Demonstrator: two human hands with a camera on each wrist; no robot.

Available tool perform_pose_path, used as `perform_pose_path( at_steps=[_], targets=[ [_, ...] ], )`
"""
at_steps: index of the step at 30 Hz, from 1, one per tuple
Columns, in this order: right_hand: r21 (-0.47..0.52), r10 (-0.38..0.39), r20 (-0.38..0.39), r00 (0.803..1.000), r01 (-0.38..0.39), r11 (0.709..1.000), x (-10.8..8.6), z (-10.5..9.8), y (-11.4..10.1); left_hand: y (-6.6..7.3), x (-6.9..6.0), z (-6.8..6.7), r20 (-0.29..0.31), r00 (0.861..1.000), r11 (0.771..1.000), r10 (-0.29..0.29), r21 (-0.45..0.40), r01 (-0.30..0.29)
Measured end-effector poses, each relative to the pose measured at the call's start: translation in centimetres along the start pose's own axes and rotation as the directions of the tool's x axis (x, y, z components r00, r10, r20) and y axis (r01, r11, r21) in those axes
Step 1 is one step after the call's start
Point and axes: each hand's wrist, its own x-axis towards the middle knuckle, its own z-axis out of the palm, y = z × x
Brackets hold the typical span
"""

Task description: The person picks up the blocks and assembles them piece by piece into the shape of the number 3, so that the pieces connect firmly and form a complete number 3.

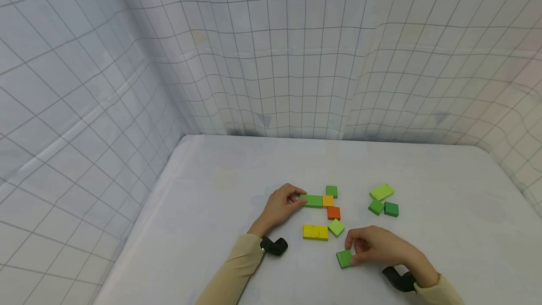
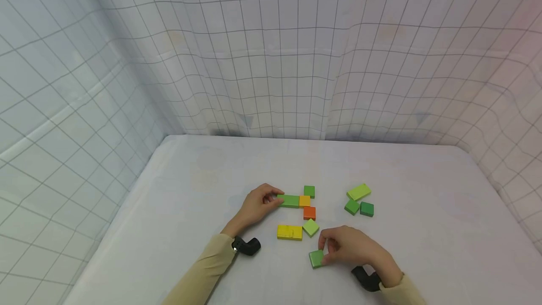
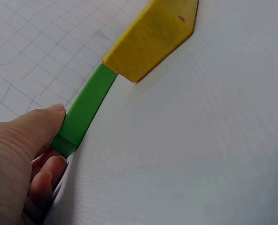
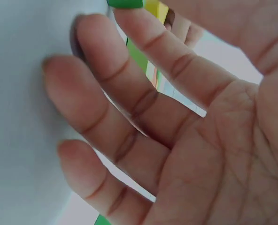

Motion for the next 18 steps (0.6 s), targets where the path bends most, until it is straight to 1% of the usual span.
perform_pose_path(
  at_steps=[6, 13, 18],
  targets=[
    [-0.078, -0.008, -0.029, 1.000, 0.006, 0.997, 0.7, 1.2, -1.5, 0.2, -0.1, -0.1, -0.002, 1.000, 1.000, 0.004, 0.002, -0.004],
    [-0.176, -0.002, -0.073, 0.997, -0.011, 0.984, 1.6, 2.5, -2.6, -0.1, -0.1, 0.0, -0.006, 1.000, 1.000, 0.004, -0.011, -0.004],
    [-0.241, -0.047, -0.102, 0.994, 0.021, 0.970, 2.0, 3.1, -3.1, -0.1, -0.1, 0.0, -0.004, 1.000, 1.000, 0.002, -0.026, -0.003]
  ],
)
